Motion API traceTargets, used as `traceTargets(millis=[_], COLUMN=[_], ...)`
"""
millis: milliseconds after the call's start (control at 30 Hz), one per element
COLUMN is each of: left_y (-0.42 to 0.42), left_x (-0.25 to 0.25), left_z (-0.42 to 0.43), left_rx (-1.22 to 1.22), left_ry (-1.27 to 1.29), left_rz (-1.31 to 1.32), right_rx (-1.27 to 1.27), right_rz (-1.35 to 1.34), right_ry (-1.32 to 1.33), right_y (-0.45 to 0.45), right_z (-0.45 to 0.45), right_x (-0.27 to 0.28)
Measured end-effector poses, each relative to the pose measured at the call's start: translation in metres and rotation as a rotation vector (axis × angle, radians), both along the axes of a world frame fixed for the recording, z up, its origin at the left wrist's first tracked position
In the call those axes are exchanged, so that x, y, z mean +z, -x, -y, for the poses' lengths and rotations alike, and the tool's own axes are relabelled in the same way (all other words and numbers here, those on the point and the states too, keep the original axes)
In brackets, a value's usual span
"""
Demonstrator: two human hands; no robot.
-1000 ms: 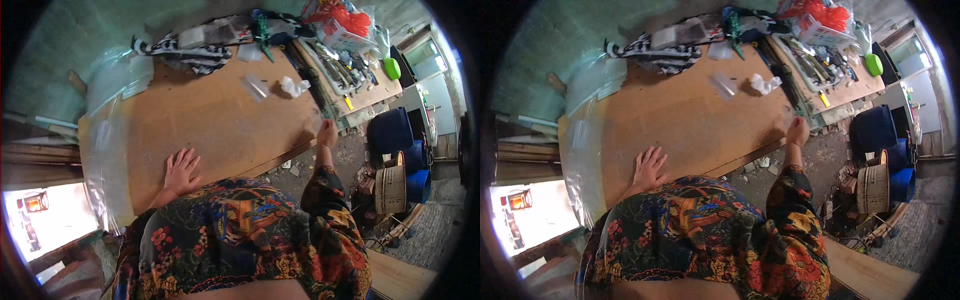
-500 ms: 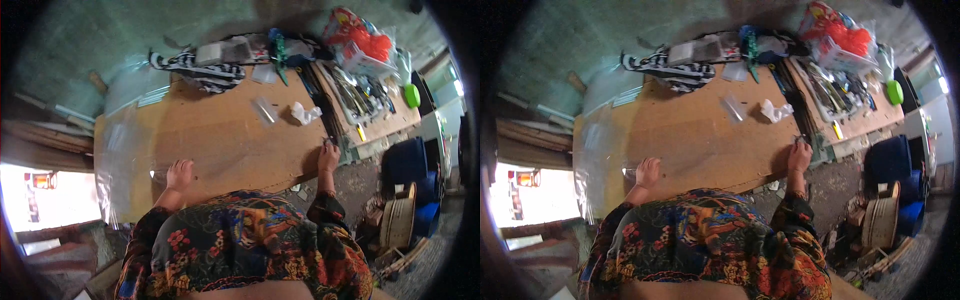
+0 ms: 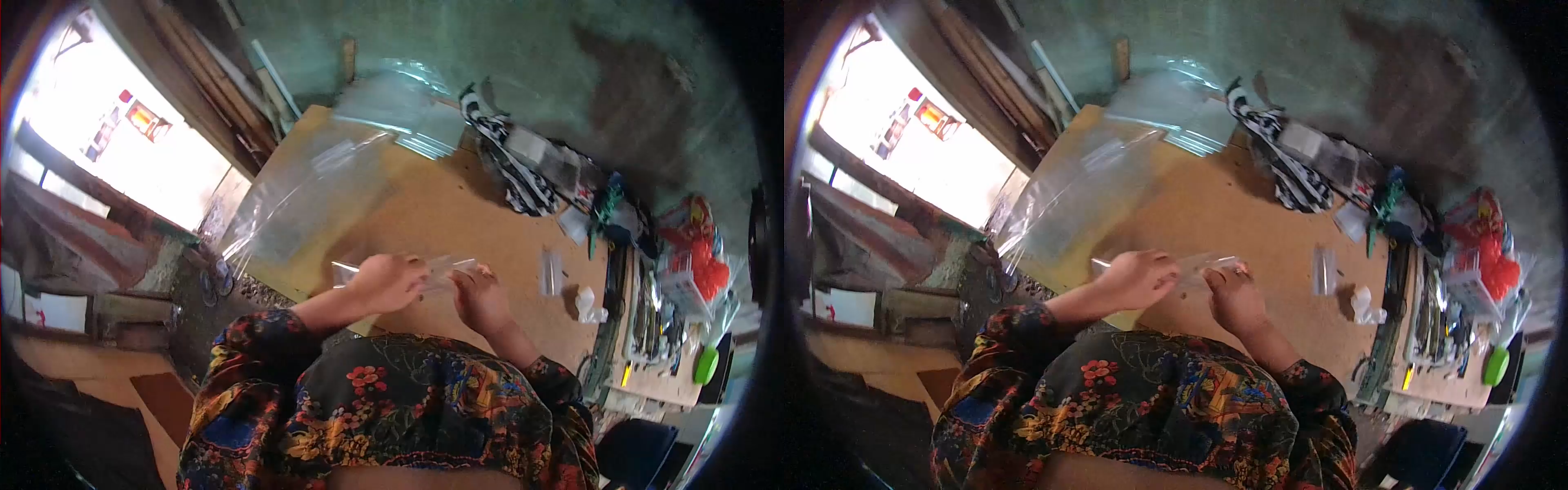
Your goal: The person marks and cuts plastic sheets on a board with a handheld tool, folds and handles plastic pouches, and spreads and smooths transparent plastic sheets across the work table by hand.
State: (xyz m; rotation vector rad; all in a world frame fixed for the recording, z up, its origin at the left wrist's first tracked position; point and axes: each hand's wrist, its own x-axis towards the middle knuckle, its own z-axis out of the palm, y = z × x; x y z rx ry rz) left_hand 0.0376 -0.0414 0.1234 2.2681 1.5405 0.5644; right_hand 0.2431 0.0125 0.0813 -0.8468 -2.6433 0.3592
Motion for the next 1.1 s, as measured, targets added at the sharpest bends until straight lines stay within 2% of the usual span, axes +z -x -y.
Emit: traceTargets(millis=[67,133,200,267,333,367,400,433,467,533,600,667,700,767,800,867,900,967,1000,1067,1100], left_y=[0.036,0.076,0.131,0.205,0.244,0.252,0.258,0.263,0.269,0.276,0.265,0.267,0.266,0.252,0.241,0.219,0.213,0.207,0.203,0.192,0.187], left_x=[0.013,0.023,0.028,0.012,0.03,0.036,0.049,0.054,0.052,0.043,0.028,-0.001,-0.024,-0.057,-0.058,-0.059,-0.069,-0.096,-0.101,-0.11,-0.111], left_z=[0.009,0.007,0.0,-0.018,-0.027,-0.028,-0.028,-0.029,-0.031,-0.034,-0.035,-0.033,-0.031,-0.022,-0.022,-0.02,-0.016,-0.015,-0.018,-0.022,-0.023], left_rx=[0.05,0.199,0.368,0.475,0.705,0.704,0.839,0.974,0.97,0.964,0.997,0.974,0.946,0.864,0.854,0.832,0.827,0.7,0.675,0.666,0.667], left_ry=[0.063,0.274,0.04,-0.279,-0.411,-0.416,-0.449,-0.479,-0.476,-0.486,-0.29,-0.09,-0.005,0.075,0.074,0.417,0.418,0.199,0.255,0.219,0.185], left_rz=[-0.119,-0.334,-0.346,-0.419,-0.49,-0.492,-0.539,-0.584,-0.583,-0.597,-0.608,-0.545,-0.508,-0.541,-0.54,-0.414,-0.413,-0.55,-0.469,-0.485,-0.501], right_rx=[0.078,0.089,0.078,0.042,-0.004,-0.05,-0.053,-0.02,0.012,-0.017,-0.034,-0.069,-0.069,-0.101,-0.111,-0.064,-0.067,-0.017,-0.025,-0.134,-0.14], right_rz=[-0.099,0.139,0.139,-0.002,-0.103,-0.2,-0.202,-0.022,0.161,0.198,0.231,0.208,0.211,0.293,0.295,0.302,0.305,0.287,0.288,0.066,0.069], right_ry=[-0.065,0.002,-0.117,-0.111,-0.037,0.042,0.042,0.042,0.045,0.081,0.107,-0.059,-0.055,-0.151,-0.149,-0.233,-0.231,-0.219,-0.217,-0.094,-0.095], right_y=[0.021,0.052,0.095,0.139,0.168,0.18,0.189,0.196,0.2,0.2,0.191,0.184,0.181,0.175,0.17,0.157,0.149,0.133,0.127,0.112,0.103], right_z=[-0.013,-0.031,-0.063,-0.095,-0.116,-0.123,-0.127,-0.129,-0.128,-0.112,-0.1,-0.096,-0.093,-0.09,-0.089,-0.087,-0.086,-0.084,-0.08,-0.07,-0.064], right_x=[0.005,0.014,0.009,0.009,0.001,-0.007,-0.024,-0.046,-0.061,-0.076,-0.086,-0.093,-0.096,-0.101,-0.103,-0.106,-0.107,-0.107,-0.105,-0.1,-0.1])
